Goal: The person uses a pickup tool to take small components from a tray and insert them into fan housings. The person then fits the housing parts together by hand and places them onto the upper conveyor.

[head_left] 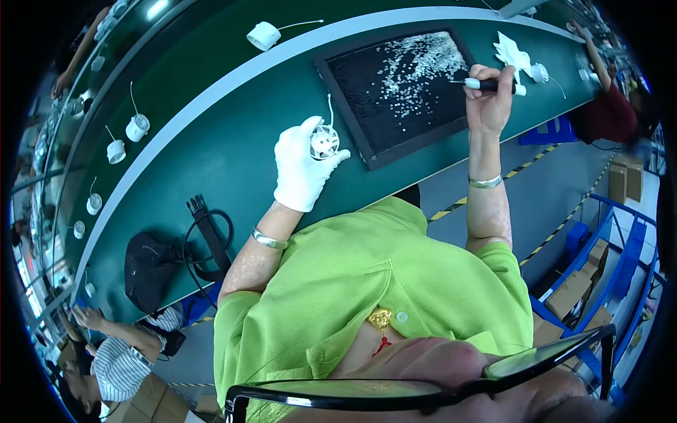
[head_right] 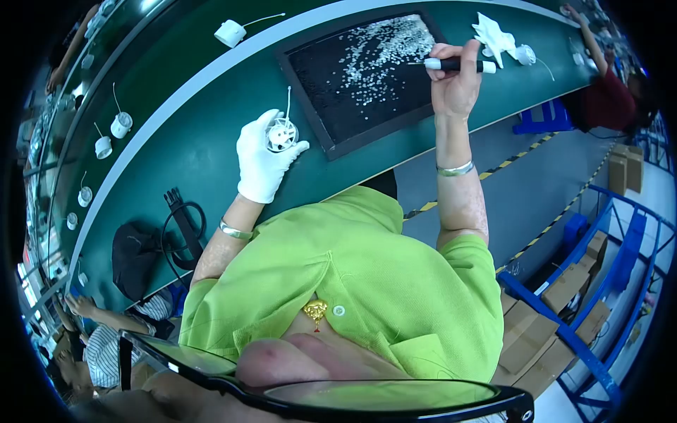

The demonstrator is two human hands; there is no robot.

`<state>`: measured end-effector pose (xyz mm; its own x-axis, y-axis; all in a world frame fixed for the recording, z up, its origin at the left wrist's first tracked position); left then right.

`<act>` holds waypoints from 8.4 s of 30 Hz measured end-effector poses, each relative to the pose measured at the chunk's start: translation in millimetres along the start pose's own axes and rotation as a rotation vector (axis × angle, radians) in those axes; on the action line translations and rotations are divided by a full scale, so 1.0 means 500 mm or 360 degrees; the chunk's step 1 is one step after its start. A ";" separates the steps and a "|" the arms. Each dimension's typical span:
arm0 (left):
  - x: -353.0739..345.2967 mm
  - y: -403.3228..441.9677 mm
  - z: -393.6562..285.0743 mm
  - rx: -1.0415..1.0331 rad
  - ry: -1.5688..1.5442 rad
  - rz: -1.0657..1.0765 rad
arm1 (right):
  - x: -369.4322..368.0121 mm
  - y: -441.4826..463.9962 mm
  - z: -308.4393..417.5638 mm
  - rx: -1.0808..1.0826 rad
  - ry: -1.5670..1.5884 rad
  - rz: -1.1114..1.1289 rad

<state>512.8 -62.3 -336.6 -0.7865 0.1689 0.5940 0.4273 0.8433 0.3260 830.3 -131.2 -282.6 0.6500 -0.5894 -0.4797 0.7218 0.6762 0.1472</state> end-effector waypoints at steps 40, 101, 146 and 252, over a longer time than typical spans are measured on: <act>-0.047 0.040 0.001 0.0050 -0.0449 0.0084 | -0.289 -0.205 -0.196 0.0181 -0.0570 0.0801; -0.322 0.603 0.128 0.0055 0.0751 0.0015 | 0.134 0.058 -0.024 0.0553 -0.1402 -0.0418; -0.136 0.067 0.019 -0.0055 0.0066 0.0153 | -0.147 -0.019 -0.113 -0.0234 -0.0012 0.0274; -0.582 0.696 -0.095 -0.0481 0.1010 0.0563 | 0.229 0.157 -0.074 0.0242 -0.1289 -0.0827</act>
<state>911.8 157.9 -361.2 -0.2148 0.0010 0.9767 0.7792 0.6031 0.1708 952.6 -129.2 -357.7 0.1675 -0.9620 0.2157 0.9508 0.2155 0.2226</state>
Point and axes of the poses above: each hand's wrist, its own y-axis towards the middle knuckle, its own x-axis out of the back of the hand, z = x × y, the point moved 1 cm from there along y, towards the middle knuckle, and after that the axes turned 5 degrees about -z, right-handed, at the moved point
